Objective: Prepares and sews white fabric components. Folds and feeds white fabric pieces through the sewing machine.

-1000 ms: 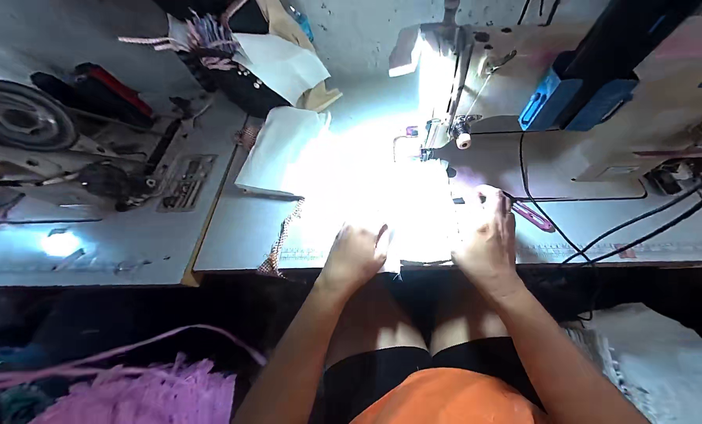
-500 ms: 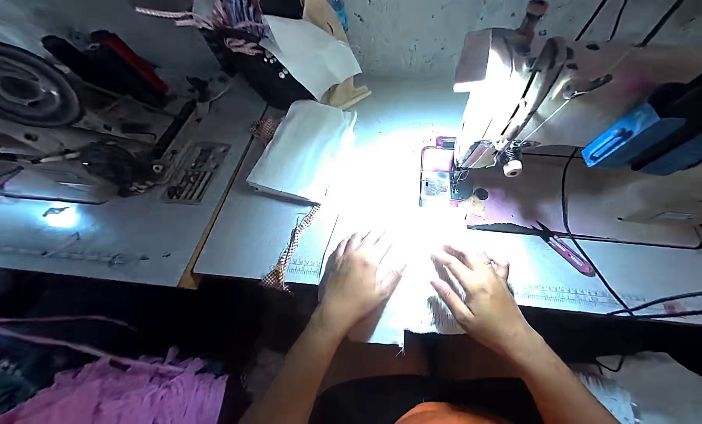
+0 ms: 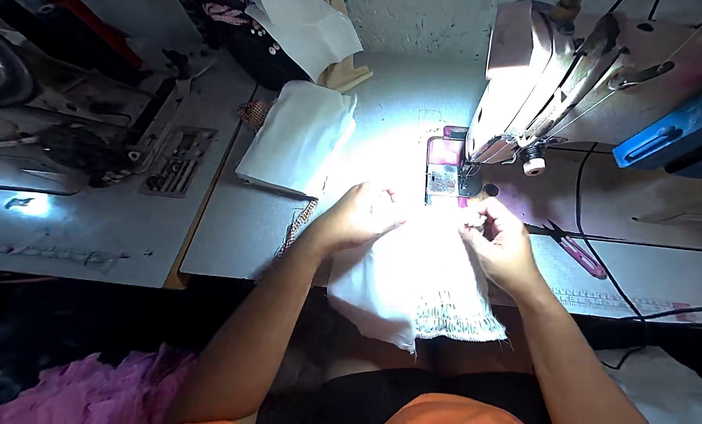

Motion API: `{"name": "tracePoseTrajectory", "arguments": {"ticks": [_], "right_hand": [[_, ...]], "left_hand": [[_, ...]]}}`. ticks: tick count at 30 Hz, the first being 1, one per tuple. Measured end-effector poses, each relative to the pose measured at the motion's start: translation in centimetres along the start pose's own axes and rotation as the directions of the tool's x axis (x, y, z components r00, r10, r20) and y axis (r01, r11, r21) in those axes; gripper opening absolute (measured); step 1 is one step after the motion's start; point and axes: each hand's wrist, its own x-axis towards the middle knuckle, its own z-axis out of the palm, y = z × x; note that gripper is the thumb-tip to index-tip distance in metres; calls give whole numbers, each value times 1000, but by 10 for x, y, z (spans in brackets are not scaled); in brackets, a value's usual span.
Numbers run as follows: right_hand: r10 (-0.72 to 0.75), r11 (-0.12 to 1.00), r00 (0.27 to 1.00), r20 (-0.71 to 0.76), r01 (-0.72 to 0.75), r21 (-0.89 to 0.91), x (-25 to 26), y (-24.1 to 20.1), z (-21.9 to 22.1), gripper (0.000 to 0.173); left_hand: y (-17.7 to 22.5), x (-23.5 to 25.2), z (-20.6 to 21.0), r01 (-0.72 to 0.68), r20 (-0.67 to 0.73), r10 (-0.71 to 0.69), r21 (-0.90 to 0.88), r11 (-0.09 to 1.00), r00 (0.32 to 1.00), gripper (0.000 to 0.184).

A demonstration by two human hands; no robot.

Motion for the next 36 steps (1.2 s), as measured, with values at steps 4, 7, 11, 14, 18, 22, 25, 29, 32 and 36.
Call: {"name": "tracePoseTrajectory", "arguments": {"ticks": [4, 7, 11, 14, 18, 22, 25, 29, 32, 36], "right_hand": [[111, 980, 993, -45, -102, 171, -6, -4, -6, 28], [105, 994, 990, -99, -105, 0, -4, -6, 5, 38], [-25, 895, 989, -147, -43, -443, 6, -5, 18, 45], [-88, 713, 991, -102, -9, -701, 0, -15, 16, 54], [-225, 702, 959, 172, 282, -654, -31, -10, 28, 50], [3, 707, 958, 286, 200, -678, -38, 8, 26, 82], [44, 647, 972, 232, 149, -747, -40, 7, 25, 91], [62, 619, 978, 197, 118, -776, -41, 4, 25, 94], [66, 602, 981, 185, 108, -791, -42, 3, 25, 95], [62, 586, 981, 183, 112, -803, -42, 2, 25, 94]], "left_hand": [[10, -13, -21, 271, -110, -259, 117, 955, 960, 48], [14, -10, -23, 352, -135, -325, 321, 879, 936, 56], [8, 2, 9, 358, -339, -172, 626, 692, 925, 56], [10, -13, 40, 175, -348, 134, 724, 667, 928, 35], [-5, -43, 74, 57, -172, 66, 624, 779, 983, 59], [-13, -50, 70, 151, -164, -57, 648, 746, 985, 66], [-13, -52, 71, 187, -200, -70, 663, 725, 977, 71], [-14, -51, 72, 217, -237, -78, 645, 733, 968, 75], [-13, -51, 72, 244, -256, -100, 629, 738, 962, 78], [-11, -51, 71, 247, -249, -116, 603, 758, 962, 67]]}}
